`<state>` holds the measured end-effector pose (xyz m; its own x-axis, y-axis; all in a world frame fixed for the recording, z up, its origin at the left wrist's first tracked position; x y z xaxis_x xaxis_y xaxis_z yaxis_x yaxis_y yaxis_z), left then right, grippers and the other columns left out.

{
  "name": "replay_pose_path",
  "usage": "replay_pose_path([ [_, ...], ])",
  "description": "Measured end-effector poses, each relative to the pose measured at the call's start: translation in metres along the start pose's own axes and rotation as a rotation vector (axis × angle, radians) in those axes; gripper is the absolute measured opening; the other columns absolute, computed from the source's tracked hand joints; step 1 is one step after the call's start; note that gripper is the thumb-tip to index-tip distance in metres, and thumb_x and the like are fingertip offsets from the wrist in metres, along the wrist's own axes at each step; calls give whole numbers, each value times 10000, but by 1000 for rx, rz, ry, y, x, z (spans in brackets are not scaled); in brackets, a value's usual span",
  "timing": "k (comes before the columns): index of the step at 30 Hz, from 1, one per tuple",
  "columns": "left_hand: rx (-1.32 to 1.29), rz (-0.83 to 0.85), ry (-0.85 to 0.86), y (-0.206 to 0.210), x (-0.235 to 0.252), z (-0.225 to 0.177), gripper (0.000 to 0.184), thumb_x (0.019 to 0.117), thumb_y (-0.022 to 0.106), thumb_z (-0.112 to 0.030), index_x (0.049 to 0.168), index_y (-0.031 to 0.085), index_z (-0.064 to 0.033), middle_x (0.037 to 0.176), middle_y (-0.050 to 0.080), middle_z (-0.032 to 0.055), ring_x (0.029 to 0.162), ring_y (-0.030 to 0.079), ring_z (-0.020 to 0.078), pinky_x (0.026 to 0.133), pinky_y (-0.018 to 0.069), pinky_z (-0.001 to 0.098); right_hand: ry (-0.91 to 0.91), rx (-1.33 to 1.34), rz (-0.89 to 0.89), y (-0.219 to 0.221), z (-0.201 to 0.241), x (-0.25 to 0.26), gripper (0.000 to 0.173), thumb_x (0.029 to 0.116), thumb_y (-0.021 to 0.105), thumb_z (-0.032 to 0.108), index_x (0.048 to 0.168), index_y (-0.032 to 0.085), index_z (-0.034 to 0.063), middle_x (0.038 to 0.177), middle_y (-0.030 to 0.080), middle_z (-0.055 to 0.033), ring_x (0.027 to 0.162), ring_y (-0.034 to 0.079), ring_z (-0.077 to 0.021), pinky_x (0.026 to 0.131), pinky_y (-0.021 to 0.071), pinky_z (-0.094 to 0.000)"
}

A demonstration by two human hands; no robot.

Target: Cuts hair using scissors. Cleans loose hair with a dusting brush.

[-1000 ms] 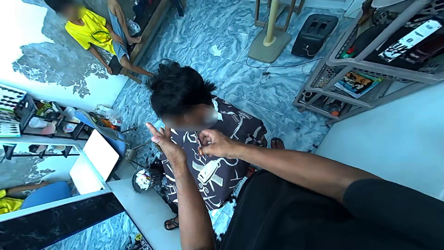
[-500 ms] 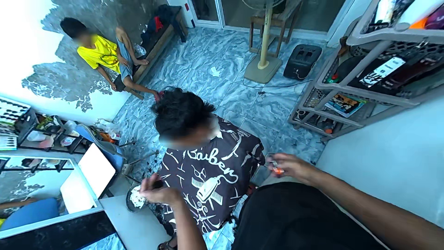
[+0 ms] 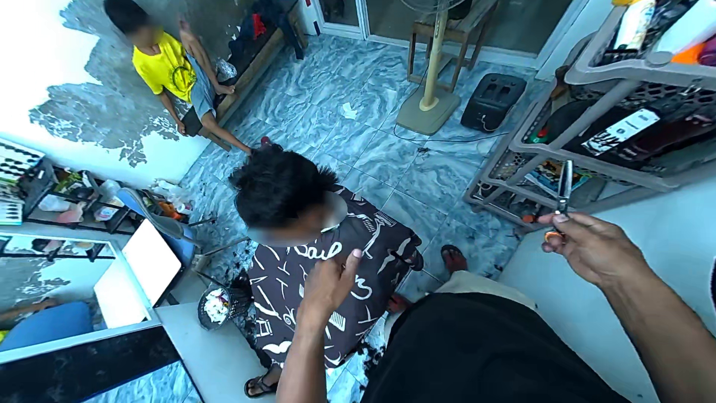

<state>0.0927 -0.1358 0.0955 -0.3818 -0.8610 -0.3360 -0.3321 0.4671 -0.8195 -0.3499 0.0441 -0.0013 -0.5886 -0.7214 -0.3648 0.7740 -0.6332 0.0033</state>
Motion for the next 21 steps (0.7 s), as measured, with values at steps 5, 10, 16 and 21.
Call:
replay_pose_path([
  [5,67,-573,331,-24,28,-9,513,1022,516,-507,1041,712,-33,863,713,85,773,702,205,707,606,470,12,-48,166,1,27,59,215,1080,472,196,1145,639,78,950,673,23,621,605,-54,611,575,-233],
  [10,-203,121,-194,19,-11,-47,587,1063,394,-565,1059,688,-57,790,690,84,676,695,219,665,609,466,-95,-111,474,-5,67,125,266,1058,494,261,1181,650,86,921,681,22,658,653,-78,610,609,-262],
  [16,-624,-83,-364,123,-46,-116,538,1104,346,-432,1343,604,-24,1061,734,125,956,723,211,906,594,446,155,35,830,62,53,133,498,983,328,179,1450,466,73,1171,691,-94,1023,700,-233,920,589,-426],
  [21,-604,271,-127,176,-67,-146,577,1088,342,-532,1415,594,-129,1296,687,112,1211,654,217,1083,490,522,124,69,1163,181,44,39,591,925,656,44,1475,438,54,1246,663,-168,1127,679,-299,998,576,-493],
])
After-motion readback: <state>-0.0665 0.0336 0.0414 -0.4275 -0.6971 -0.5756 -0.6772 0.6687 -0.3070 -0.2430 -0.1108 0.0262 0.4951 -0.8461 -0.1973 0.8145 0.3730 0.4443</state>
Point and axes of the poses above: each hand's wrist, its own x-axis towards the middle knuckle, its own y-axis out of the palm, z = x × y, the point moved 1 cm from there along x, towards the middle knuckle
